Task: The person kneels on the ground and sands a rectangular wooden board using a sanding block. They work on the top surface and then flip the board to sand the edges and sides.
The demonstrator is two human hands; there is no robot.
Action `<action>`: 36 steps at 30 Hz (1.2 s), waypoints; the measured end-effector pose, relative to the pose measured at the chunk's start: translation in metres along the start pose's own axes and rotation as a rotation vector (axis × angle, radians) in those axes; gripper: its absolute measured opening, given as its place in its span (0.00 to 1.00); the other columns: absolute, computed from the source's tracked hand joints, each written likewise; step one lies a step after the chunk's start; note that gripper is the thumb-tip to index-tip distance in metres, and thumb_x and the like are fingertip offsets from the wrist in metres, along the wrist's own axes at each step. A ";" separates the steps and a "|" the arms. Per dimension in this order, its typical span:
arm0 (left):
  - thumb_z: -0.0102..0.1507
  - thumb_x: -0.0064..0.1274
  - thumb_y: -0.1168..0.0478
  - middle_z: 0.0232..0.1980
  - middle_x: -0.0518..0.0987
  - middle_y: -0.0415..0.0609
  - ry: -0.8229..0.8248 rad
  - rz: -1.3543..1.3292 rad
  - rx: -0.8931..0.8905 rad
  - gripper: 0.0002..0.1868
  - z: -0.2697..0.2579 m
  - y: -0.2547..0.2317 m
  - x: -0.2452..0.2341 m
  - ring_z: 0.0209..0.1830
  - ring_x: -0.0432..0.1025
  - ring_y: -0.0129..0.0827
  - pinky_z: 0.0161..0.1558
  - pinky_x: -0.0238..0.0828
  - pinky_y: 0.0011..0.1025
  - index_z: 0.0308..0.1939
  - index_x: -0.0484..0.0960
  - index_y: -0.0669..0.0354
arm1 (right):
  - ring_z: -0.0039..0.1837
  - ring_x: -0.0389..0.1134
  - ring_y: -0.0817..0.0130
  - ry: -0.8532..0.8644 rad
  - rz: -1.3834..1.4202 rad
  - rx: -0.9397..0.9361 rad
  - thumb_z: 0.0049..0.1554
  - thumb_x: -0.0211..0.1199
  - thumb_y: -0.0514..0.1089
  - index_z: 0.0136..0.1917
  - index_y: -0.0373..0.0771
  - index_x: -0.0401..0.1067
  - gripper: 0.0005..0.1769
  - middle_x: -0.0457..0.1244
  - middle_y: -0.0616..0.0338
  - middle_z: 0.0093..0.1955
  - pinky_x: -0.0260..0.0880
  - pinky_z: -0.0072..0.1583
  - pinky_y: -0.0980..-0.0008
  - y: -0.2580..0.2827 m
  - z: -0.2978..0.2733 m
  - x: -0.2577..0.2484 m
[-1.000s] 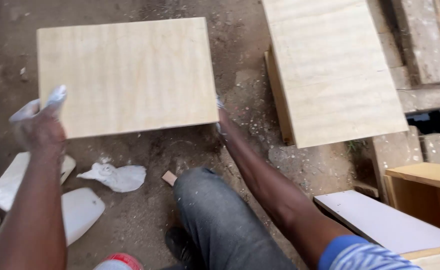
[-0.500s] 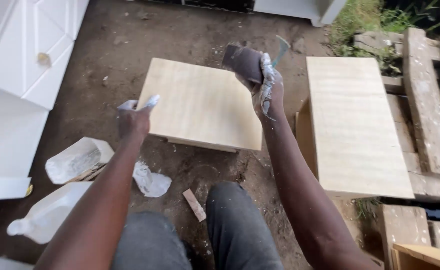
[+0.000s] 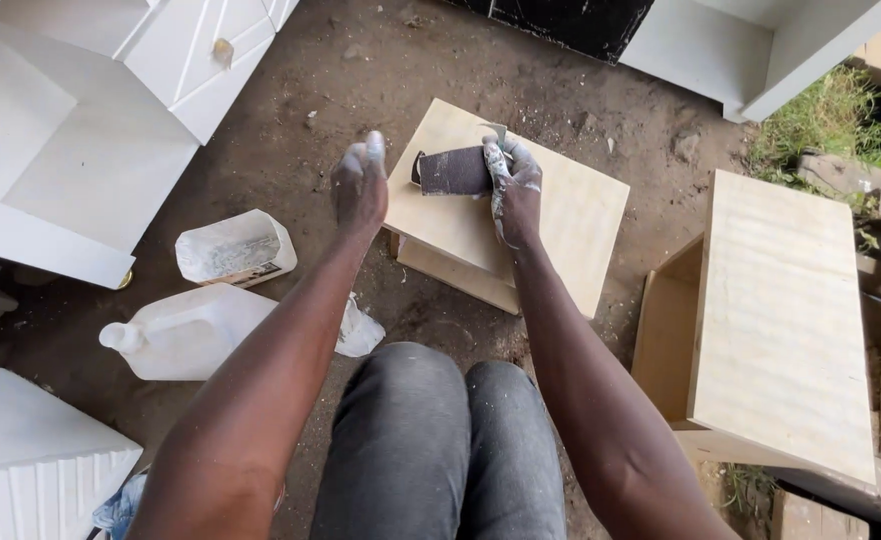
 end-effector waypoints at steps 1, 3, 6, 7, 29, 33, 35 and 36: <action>0.70 0.33 0.32 0.55 0.79 0.62 0.090 -0.018 0.123 0.34 -0.003 -0.027 0.005 0.64 0.69 0.58 0.66 0.60 0.53 0.52 0.81 0.55 | 0.35 0.72 0.67 0.017 0.014 0.004 0.63 0.64 0.45 0.59 0.33 0.73 0.15 0.68 0.55 0.39 0.79 0.32 0.71 -0.006 0.005 0.001; 0.69 0.42 0.32 0.63 0.76 0.59 0.184 -0.036 0.245 0.31 -0.017 -0.063 0.015 0.71 0.64 0.53 0.72 0.55 0.49 0.57 0.80 0.53 | 0.35 0.73 0.66 0.031 0.025 0.007 0.63 0.64 0.44 0.59 0.33 0.73 0.14 0.68 0.55 0.39 0.79 0.34 0.70 -0.009 0.005 0.001; 0.57 0.67 0.44 0.56 0.83 0.54 0.493 0.065 0.206 0.28 -0.024 -0.058 0.061 0.63 0.75 0.49 0.64 0.71 0.46 0.58 0.83 0.47 | 0.38 0.73 0.69 0.044 0.038 0.028 0.63 0.64 0.43 0.57 0.33 0.73 0.13 0.68 0.56 0.40 0.79 0.37 0.71 0.006 0.001 0.009; 0.58 0.68 0.46 0.61 0.80 0.57 0.549 0.037 0.162 0.30 -0.013 -0.039 0.072 0.66 0.72 0.52 0.66 0.68 0.48 0.61 0.81 0.50 | 0.39 0.73 0.71 0.051 0.016 0.029 0.64 0.63 0.44 0.58 0.34 0.73 0.13 0.68 0.57 0.41 0.79 0.38 0.74 0.016 -0.004 0.015; 0.62 0.50 0.52 0.70 0.76 0.50 0.451 -0.394 -0.261 0.30 0.026 0.260 0.128 0.71 0.68 0.46 0.70 0.65 0.41 0.69 0.77 0.43 | 0.70 0.63 0.60 0.171 -0.649 -0.212 0.62 0.51 0.40 0.67 0.30 0.66 0.21 0.63 0.44 0.65 0.65 0.66 0.68 0.025 -0.021 0.092; 0.64 0.44 0.52 0.72 0.73 0.60 0.511 -0.538 -0.141 0.26 0.035 0.218 0.087 0.73 0.64 0.59 0.73 0.59 0.47 0.63 0.83 0.53 | 0.71 0.63 0.56 0.176 -0.717 -0.221 0.60 0.52 0.46 0.67 0.29 0.65 0.26 0.62 0.42 0.65 0.65 0.66 0.66 0.023 -0.015 0.094; 0.69 0.36 0.60 0.73 0.72 0.56 0.633 -0.079 0.177 0.23 0.032 0.225 0.118 0.73 0.65 0.50 0.80 0.47 0.43 0.64 0.77 0.58 | 0.71 0.62 0.54 0.220 -0.774 -0.239 0.61 0.50 0.56 0.67 0.30 0.65 0.31 0.61 0.42 0.66 0.64 0.67 0.62 0.022 -0.015 0.101; 0.69 0.36 0.60 0.73 0.72 0.56 0.632 -0.078 0.175 0.23 0.045 0.214 0.121 0.73 0.65 0.50 0.80 0.47 0.43 0.64 0.77 0.58 | 0.71 0.62 0.54 0.222 -0.772 -0.237 0.61 0.50 0.56 0.67 0.30 0.65 0.31 0.61 0.42 0.66 0.64 0.67 0.62 0.021 -0.013 0.103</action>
Point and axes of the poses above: each hand's wrist, its own z-axis towards the middle knuckle, its own x-axis out of the palm, y = z × x, the point moved 10 cm from there along z, towards the middle knuckle
